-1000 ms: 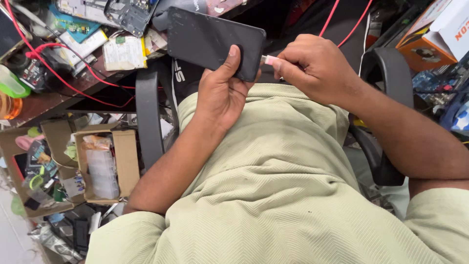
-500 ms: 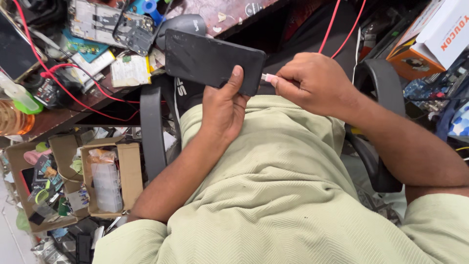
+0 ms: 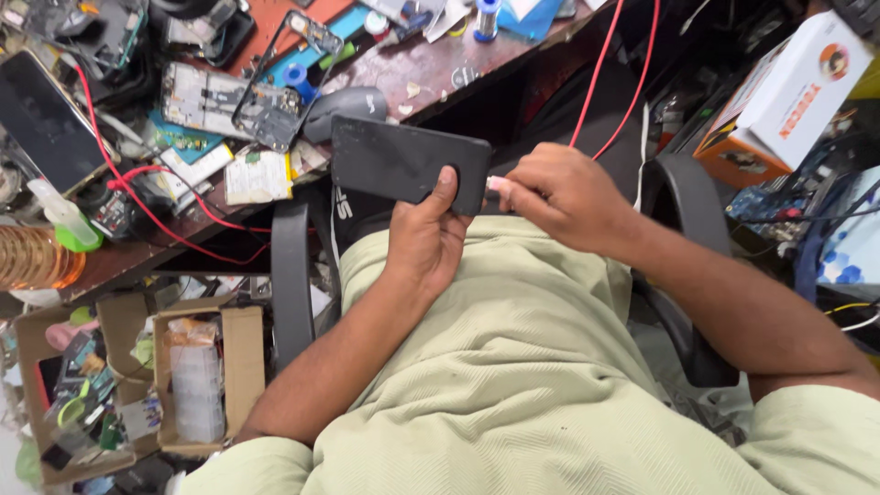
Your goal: The person sits at a cluttered repair bench and probes an opened smartphone's motherboard with multimeter test leads. They then handle the phone's battery and frame, plug a charging cable into the phone, and press the power button while holding the device.
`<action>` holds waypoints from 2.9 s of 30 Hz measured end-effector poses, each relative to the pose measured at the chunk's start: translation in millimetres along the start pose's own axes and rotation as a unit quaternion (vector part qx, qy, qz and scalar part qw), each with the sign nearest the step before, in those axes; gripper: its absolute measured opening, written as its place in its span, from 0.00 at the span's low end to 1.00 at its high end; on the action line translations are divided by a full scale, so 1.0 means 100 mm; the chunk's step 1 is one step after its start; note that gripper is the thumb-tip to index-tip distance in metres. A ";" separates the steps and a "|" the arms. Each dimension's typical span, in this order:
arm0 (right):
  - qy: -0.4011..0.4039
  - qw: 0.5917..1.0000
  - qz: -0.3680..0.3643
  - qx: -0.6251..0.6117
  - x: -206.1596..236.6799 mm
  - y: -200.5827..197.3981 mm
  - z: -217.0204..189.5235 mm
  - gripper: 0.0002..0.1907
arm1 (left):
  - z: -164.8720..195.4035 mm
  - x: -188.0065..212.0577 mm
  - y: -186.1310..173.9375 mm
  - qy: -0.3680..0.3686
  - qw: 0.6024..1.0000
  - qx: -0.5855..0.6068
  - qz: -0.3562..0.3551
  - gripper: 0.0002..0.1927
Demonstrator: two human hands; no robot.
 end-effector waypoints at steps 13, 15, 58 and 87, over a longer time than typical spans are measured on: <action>-0.011 1.000 -0.012 -0.018 -0.06 -0.07 -0.04 0.14 | 0.10 0.00 0.10 0.044 0.995 -0.085 0.037 0.10; -0.036 0.999 -0.009 0.011 -0.07 -0.07 -0.05 0.12 | 0.06 -0.01 0.02 0.077 0.990 -0.113 0.036 0.09; -0.068 0.995 -0.001 0.072 0.00 0.09 -0.02 0.08 | 0.13 0.11 -0.02 0.111 0.973 -0.200 0.022 0.07; -0.049 0.995 -0.014 0.090 0.02 0.17 0.09 0.09 | 0.09 0.09 -0.08 0.115 0.972 -0.200 0.034 0.04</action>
Point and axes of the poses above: each hand's wrist, its own x-axis away from the middle knuckle, its own y-axis out of the palm, z = x × y, the point moved 5 cm from there along -x, towards the middle knuckle, and after that the axes turned 11 degrees about -x, right-handed, at the moved point
